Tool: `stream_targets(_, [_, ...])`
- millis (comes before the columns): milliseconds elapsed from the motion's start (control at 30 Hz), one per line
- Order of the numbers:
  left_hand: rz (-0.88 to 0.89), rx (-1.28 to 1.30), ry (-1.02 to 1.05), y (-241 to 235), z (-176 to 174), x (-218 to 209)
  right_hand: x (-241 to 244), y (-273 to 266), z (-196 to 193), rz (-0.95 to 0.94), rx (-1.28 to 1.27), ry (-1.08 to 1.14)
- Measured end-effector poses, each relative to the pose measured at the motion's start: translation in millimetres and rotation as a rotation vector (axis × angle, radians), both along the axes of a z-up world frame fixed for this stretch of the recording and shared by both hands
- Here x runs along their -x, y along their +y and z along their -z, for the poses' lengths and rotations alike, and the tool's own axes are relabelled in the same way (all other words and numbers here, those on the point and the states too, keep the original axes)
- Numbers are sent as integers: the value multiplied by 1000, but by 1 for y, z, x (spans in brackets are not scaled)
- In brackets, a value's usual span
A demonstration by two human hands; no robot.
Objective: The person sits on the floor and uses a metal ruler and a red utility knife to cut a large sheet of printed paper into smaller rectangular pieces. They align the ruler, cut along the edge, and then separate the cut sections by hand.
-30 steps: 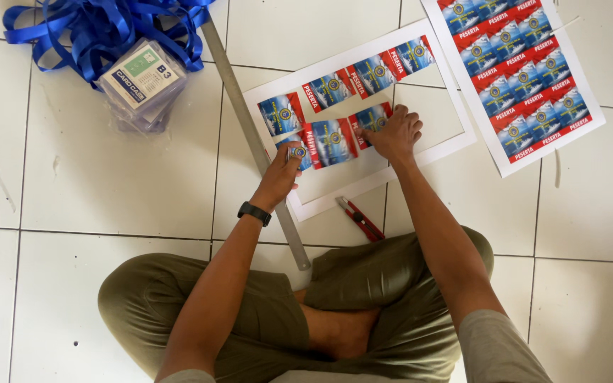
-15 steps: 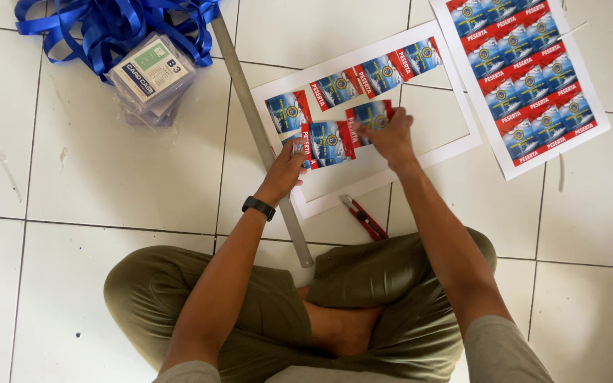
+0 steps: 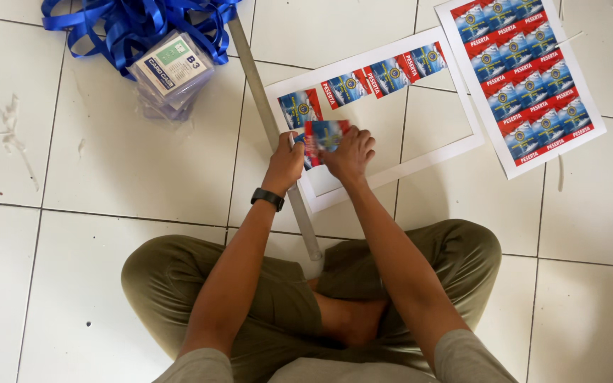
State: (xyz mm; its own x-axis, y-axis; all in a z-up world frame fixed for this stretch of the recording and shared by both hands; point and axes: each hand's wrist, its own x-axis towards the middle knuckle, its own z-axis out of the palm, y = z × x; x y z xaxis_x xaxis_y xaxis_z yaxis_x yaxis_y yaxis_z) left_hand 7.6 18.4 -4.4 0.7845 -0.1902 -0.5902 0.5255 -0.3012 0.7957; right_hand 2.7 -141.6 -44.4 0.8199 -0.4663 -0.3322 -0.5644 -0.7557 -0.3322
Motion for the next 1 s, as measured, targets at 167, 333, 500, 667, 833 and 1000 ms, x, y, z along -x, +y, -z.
stream_targets(167, [0,-49,24,1,-16,-2,-7,21,-5,35,-55,2])
stream_targets(333, [18,-61,8,5,-24,2,-14,20,-6,118,-107,-79])
stream_targets(500, [67,-62,-34,10,-52,8,-33,10,26,100,-244,-100])
stream_targets(667, [39,-18,-27,12,-49,8,-23,32,-19,86,-305,-136])
stream_targets(833, [33,-11,-34,14,-55,9,-24,26,-6,4,-187,-115])
stream_targets(1000, [50,-21,-27,13,-38,5,-15,30,-34,-12,-215,-124])
